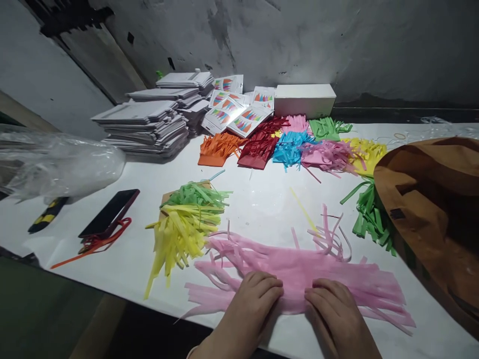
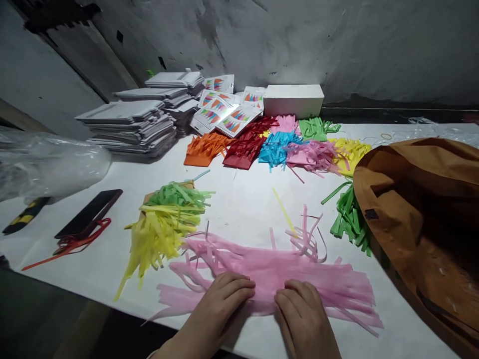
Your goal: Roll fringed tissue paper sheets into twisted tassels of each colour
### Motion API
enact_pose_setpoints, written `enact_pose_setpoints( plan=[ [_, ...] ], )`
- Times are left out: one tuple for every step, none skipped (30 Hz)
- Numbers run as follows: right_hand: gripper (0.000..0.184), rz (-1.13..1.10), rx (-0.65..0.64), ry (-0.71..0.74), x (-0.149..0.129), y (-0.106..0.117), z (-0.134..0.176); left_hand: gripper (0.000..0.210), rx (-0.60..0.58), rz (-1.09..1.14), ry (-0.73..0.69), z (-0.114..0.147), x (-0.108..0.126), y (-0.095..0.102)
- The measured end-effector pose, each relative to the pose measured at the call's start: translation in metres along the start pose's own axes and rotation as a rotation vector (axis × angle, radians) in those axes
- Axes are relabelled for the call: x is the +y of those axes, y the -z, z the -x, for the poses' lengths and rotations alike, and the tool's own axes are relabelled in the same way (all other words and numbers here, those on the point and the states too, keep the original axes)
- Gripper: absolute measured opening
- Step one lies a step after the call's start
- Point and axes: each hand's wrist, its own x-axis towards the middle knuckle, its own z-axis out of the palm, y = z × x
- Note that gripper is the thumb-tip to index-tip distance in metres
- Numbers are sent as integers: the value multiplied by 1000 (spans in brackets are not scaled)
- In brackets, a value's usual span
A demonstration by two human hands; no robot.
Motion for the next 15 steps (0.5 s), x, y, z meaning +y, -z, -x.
enact_pose_setpoints(
  plan=[
    [17, 4, -8, -66, 0, -1, -2, 25, -44, -18, 47, -5, 1, 2],
    [16, 19, -19, -135, 1, -3, -5, 21, -93, -54, 109, -13, 2, 3],
    [19, 51, -32, -193, 2, -5, -9, 18, -148, -109, 178, -21, 3, 5],
    [22, 97, -50, -232, 4, -7, -15, 15, -199, -174, 249, -30, 5, 7],
    [26, 148, -72, -249, 6, -9, -21, 14, -241, -238, 312, -40, 5, 9],
    [28, 197, -96, -252, 9, -11, -28, 16, -271, -292, 365, -49, 5, 10],
    [28, 238, -116, -250, 12, -12, -34, 19, -287, -330, 403, -57, 5, 12],
    [28, 269, -132, -251, 15, -13, -41, 23, -290, -356, 430, -64, 3, 12],
    [26, 289, -147, -255, 17, -14, -48, 25, -282, -372, 446, -70, 2, 13],
    [23, 303, -159, -264, 20, -14, -54, 26, -273, -382, 454, -74, -1, 13],
    [22, 321, -170, -271, 21, -14, -59, 26, -270, -392, 460, -77, -3, 13],
    [20, 340, -177, -279, 22, -13, -63, 26, -269, -400, 465, -79, -5, 13],
    [20, 360, -176, -285, 23, -12, -67, 26, -270, -408, 468, -80, -6, 13],
    [20, 380, -169, -293, 23, -11, -69, 26, -272, -413, 470, -81, -8, 13],
    [18, 401, -155, -297, 23, -9, -71, 26, -272, -417, 472, -81, -9, 12]
  ],
)
